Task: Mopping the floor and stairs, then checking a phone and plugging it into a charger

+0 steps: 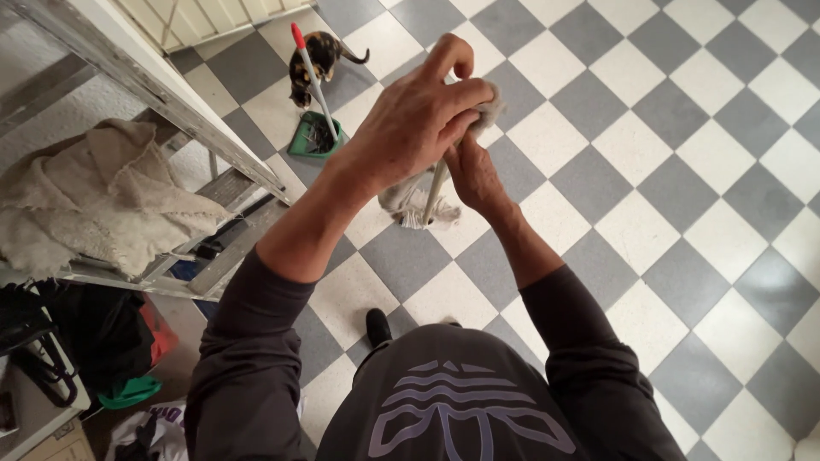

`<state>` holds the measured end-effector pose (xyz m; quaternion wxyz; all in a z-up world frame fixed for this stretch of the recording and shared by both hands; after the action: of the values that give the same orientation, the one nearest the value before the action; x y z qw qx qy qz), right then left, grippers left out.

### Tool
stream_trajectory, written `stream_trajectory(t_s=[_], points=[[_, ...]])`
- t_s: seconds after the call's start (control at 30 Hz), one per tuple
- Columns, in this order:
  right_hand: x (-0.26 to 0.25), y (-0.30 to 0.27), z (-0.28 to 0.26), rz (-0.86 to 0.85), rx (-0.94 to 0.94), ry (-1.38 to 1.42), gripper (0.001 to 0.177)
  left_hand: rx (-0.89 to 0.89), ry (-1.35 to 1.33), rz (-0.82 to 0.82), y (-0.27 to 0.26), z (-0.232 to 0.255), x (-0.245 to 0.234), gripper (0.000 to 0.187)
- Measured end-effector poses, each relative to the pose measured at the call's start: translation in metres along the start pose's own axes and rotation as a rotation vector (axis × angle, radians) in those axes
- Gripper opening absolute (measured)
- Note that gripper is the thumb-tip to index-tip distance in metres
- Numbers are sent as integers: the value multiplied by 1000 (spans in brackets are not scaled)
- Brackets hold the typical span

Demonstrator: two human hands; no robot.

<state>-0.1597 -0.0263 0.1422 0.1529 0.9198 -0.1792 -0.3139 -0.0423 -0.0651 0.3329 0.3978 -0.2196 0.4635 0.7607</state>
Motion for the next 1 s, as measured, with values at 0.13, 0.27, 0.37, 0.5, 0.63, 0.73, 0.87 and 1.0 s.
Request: stream_trajectory(t_s=[0.13,0.27,0.37,0.5,0.63,0.73,0.87,1.0], points=[[5,5,13,13,-271,17,21,-107,95,-64,0,-23,28,36],[10,5,5,-32,-450,-499,33,-216,154,67,-10,-42,57,57],[-11,11,-5,54,-266,-153,21,-302,137,111,-19,-52,78,85],[-16,4,12,43,-138,-22,17,-381,-298,225,-42,-98,135,109],[-21,-1,15,-21,-117,-17,15,-415,-512,10,-55,-112,149,97],[-24,-5,16,-120,-102,4,12,-457,-601,-173,-42,-112,147,55],[-26,-4,15,-255,-87,30,8,-284,-298,-94,-16,-111,147,56],[-34,-8,20,-381,-55,57,6,-56,-511,-289,2,-81,141,12]])
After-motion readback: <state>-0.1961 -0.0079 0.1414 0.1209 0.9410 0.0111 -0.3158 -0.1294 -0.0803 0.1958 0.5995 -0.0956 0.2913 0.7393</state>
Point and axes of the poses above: each hand's wrist, its own y-axis towards the middle knuckle, its own x-axis out of the palm, z = x × y, the point moved 7 cm from there along y, towards the middle knuckle, and after that the axes turned 14 degrees about -x, right-handed, at the moved point
